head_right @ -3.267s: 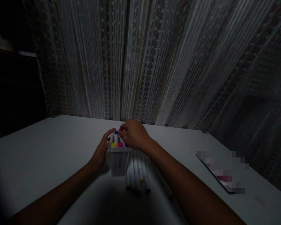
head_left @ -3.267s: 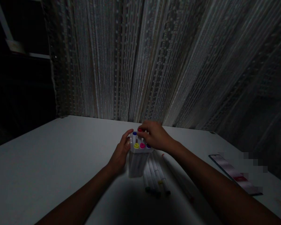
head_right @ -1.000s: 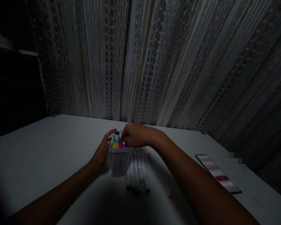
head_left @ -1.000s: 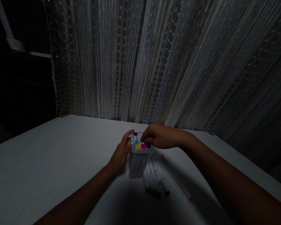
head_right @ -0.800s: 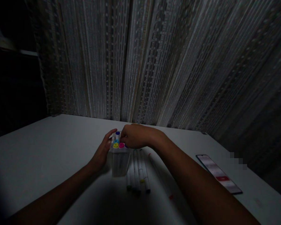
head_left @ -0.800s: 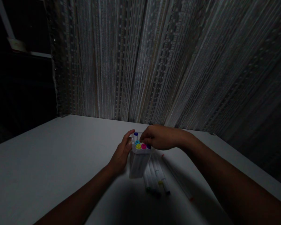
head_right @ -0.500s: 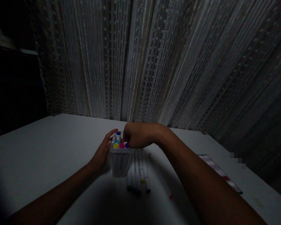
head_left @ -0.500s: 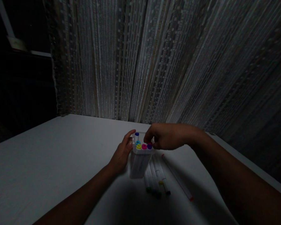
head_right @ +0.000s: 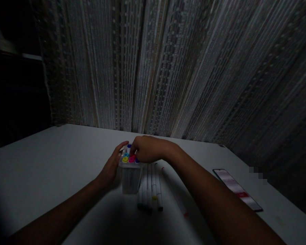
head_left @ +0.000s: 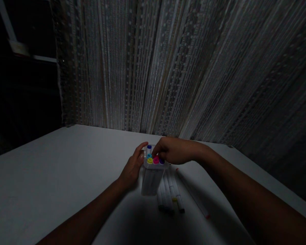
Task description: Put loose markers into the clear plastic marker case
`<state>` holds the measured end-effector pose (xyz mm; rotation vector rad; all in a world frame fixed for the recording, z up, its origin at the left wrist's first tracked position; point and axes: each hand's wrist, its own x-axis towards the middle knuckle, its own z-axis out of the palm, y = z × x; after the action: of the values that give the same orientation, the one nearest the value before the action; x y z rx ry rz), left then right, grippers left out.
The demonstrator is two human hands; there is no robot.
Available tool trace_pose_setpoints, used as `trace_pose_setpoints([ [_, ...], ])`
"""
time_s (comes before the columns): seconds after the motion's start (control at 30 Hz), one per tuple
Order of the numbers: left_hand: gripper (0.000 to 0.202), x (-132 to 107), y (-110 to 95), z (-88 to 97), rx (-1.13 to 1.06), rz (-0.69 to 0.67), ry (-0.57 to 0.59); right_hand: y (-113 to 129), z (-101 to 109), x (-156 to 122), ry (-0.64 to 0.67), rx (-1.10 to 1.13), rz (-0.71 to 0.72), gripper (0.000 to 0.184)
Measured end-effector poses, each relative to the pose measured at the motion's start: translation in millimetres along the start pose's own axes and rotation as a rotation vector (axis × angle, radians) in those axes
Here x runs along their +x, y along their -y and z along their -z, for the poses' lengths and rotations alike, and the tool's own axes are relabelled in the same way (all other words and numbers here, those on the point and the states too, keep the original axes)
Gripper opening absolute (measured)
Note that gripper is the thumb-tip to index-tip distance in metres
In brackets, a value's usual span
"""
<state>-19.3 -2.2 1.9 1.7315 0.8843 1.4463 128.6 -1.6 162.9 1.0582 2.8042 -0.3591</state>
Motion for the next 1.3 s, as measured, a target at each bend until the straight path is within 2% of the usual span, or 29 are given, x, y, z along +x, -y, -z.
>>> trace_pose_setpoints([
  [0.17,0.06,-0.7,1.0,1.6,0.003,-0.01,0.0,-0.7,1.7,0.2,0.105,0.135,0.038,0.028],
  [0.27,0.059,-1.0,1.4,1.8,-0.005,-0.006,0.004,0.3,3.1,-0.8,0.125,0.176,0.01,0.025],
  [0.4,0.056,-0.5,1.2,1.3,-0.023,-0.002,-0.015,-0.4,2.5,-1.6,0.114,0.261,-0.027,0.026],
  [0.6,0.058,0.5,1.3,0.6,-0.071,0.021,0.0,-7.8,-3.9,2.2,0.012,0.417,-0.03,0.012],
  [0.7,0.059,0.1,0.4,0.8,-0.056,0.027,0.003,-4.4,-3.4,1.9,0.029,0.328,-0.027,0.016],
  [0.87,0.06,-0.2,-1.4,0.8,-0.063,0.016,0.007,14.7,1.6,-2.1,0.053,-0.097,-0.052,0.023],
  [0.97,0.061,0.7,-0.2,0.0,-0.079,0.003,0.019,21.9,2.9,-1.0,0.087,-0.216,-0.076,0.024],
  [1.13,0.059,2.6,4.4,-2.1,-0.072,-0.005,0.021,15.4,0.7,4.9,0.089,-0.156,-0.043,0.023],
  [1.3,0.061,2.3,5.6,-3.5,-0.076,0.02,0.015,3.2,-3.8,8.2,0.101,0.055,-0.037,0.024],
])
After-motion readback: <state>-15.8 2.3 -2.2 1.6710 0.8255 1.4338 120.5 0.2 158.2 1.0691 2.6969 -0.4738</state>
